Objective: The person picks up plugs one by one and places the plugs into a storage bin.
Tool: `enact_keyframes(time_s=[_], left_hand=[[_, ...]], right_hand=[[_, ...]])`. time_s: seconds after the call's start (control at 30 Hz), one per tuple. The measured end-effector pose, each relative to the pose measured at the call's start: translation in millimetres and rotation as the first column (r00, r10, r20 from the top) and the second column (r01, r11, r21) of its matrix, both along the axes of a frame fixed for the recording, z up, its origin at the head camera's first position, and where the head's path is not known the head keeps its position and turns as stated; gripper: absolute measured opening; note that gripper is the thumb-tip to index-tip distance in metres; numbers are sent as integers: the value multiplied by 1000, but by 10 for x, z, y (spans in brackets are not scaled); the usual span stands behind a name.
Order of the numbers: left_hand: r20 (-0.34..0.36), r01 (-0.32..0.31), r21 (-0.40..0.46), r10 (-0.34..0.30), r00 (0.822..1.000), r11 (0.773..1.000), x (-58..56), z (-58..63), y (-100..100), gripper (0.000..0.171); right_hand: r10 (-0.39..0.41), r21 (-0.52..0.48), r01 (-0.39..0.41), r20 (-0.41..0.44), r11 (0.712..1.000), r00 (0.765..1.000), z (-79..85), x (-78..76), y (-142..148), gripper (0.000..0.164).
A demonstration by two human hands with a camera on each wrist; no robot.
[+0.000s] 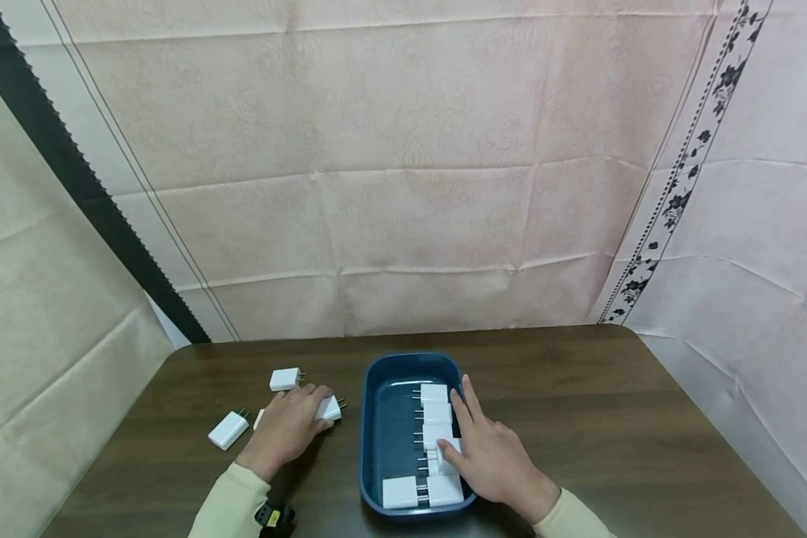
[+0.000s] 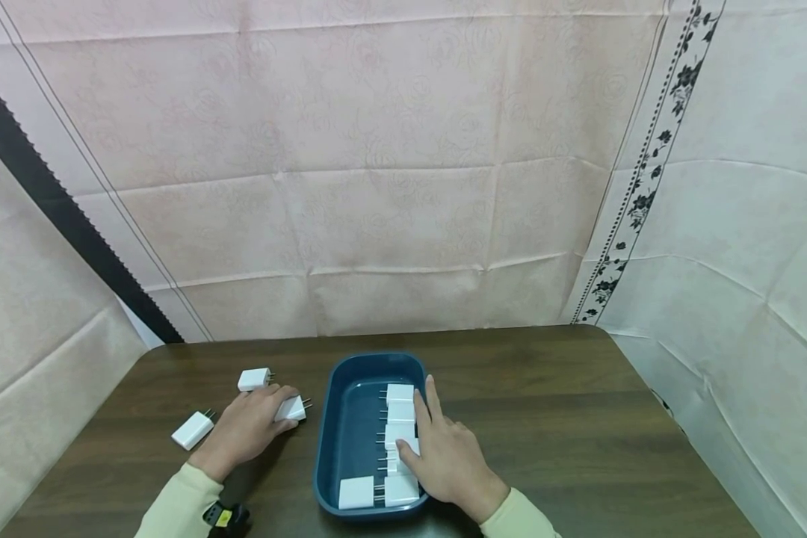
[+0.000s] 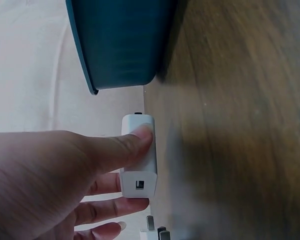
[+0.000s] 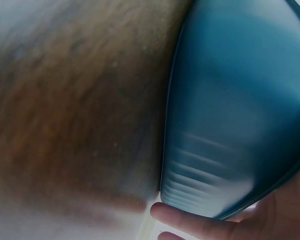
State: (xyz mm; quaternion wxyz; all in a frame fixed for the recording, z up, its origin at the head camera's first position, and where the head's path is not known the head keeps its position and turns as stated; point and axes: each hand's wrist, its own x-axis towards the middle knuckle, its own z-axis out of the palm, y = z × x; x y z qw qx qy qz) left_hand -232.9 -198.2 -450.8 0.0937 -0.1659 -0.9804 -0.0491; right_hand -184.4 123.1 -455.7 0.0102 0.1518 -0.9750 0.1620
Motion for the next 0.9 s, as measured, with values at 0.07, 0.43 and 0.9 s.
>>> enact_keyframes(time_s=[0.07, 0.43, 0.9], left_hand=[[6, 2, 10, -2, 1000, 1000, 1, 10, 7, 45], [2, 14, 32, -14, 1000, 999, 45, 89, 37, 46], [-11, 14, 51, -13, 1000, 999, 89, 172, 85, 48]], right_hand=[[-3, -4, 3, -4, 1000, 1000, 1, 1, 0, 85], [-38, -20, 38, 12, 999, 999, -7, 3, -10, 90], [-46, -20, 47, 6, 999, 999, -18, 9, -20, 89]])
